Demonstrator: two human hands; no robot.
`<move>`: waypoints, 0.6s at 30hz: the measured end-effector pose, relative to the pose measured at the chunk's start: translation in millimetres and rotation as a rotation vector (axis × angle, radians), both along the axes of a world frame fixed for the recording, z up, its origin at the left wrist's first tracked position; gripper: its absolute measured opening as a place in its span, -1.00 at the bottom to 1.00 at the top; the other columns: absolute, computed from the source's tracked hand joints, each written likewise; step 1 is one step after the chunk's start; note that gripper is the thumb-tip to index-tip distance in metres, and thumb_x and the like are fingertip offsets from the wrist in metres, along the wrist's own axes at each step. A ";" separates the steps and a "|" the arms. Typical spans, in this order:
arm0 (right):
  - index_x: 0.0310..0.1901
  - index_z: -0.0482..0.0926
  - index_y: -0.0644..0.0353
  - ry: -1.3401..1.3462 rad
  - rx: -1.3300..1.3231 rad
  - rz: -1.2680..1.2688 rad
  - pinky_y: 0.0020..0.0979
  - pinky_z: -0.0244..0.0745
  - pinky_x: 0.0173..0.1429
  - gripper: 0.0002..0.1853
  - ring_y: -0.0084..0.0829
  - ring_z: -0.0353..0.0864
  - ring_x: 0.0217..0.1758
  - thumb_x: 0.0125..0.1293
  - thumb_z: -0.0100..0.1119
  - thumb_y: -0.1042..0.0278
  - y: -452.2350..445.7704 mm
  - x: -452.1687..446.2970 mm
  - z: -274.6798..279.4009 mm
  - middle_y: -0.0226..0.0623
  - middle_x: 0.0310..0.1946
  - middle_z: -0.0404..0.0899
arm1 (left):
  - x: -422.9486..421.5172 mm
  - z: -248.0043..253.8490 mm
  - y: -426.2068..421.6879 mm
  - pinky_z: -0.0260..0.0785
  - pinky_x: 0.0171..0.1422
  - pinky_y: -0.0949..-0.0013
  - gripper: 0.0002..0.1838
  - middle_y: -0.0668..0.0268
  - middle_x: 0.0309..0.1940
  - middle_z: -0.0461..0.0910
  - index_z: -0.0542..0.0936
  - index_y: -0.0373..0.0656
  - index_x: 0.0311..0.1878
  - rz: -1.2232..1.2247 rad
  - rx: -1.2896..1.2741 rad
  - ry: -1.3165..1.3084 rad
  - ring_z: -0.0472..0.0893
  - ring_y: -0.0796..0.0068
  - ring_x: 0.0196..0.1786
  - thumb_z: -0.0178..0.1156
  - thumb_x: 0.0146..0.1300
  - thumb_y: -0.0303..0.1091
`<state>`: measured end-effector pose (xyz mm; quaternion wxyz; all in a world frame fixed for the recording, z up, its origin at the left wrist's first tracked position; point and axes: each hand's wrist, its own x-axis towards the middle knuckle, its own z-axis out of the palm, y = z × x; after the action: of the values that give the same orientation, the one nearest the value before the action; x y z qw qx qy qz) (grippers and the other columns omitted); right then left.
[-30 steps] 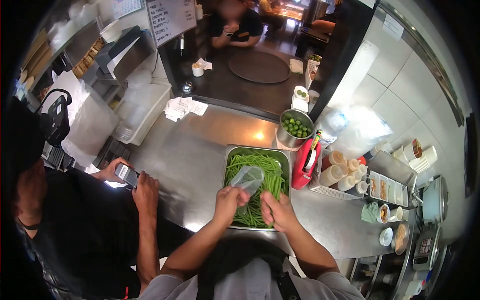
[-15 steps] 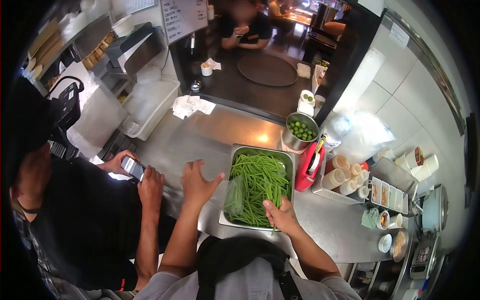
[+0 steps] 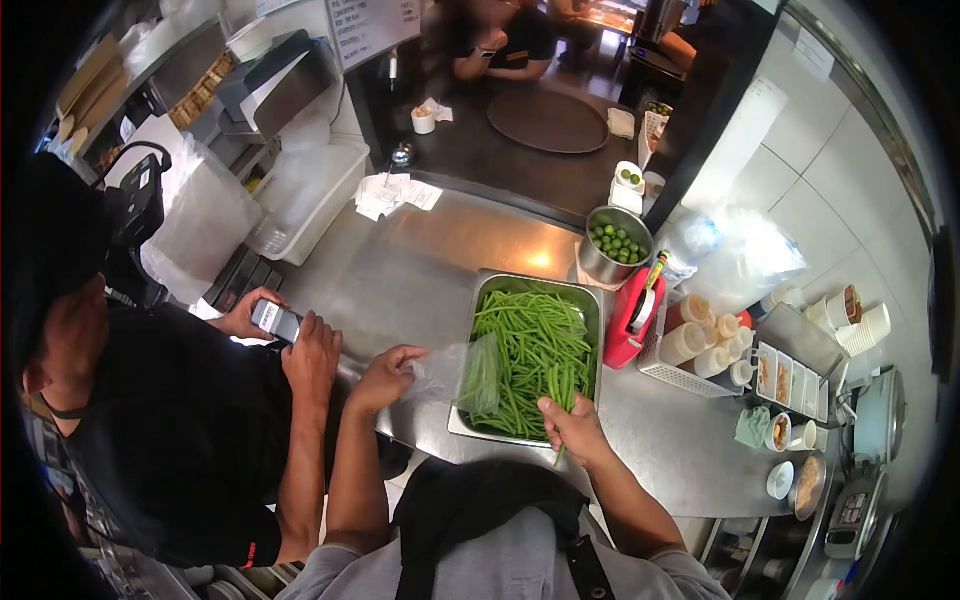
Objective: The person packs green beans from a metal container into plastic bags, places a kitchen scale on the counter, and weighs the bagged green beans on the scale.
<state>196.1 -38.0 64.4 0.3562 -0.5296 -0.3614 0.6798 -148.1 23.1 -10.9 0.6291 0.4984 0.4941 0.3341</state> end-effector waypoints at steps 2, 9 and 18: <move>-0.31 0.36 0.15 0.028 -0.013 -0.031 -0.54 0.22 -0.69 -0.75 -0.59 0.26 -0.75 0.31 0.19 0.20 -1.1 -0.6 -0.9 -0.43 -0.64 0.34 | 0.0 -25.3 4.5 0.31 -0.27 0.58 -0.74 0.48 -0.31 0.51 0.51 -0.22 -0.05 0.093 0.148 0.289 0.47 0.68 -0.35 0.01 0.19 -0.58; -0.33 0.37 0.16 0.247 0.045 0.023 -0.56 0.23 -0.66 -0.75 -0.62 0.27 -0.72 0.34 0.15 0.19 -12.1 -1.0 52.7 -0.41 -0.60 0.38 | 99.7 103.4 -3.6 0.22 -0.53 0.59 -0.94 0.49 -0.51 0.47 0.51 -0.17 -0.22 0.212 0.089 -0.084 0.39 0.74 -0.54 0.14 0.24 -0.49; -0.09 0.43 0.33 -0.264 0.424 0.145 -0.35 0.41 -0.42 -0.64 -0.35 0.53 -0.51 0.32 0.12 0.16 8.7 -27.5 44.7 -0.20 -0.32 0.58 | 144.5 139.5 8.4 0.15 -0.65 0.57 -0.92 0.46 -0.60 0.45 0.49 -0.21 -0.29 0.152 -0.069 -0.122 0.36 0.75 -0.63 0.20 0.23 -0.45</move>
<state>168.6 -29.3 109.0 0.3592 -0.4999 -0.5764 0.5374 -3.7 31.4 128.6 0.6478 0.4160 0.5026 0.3934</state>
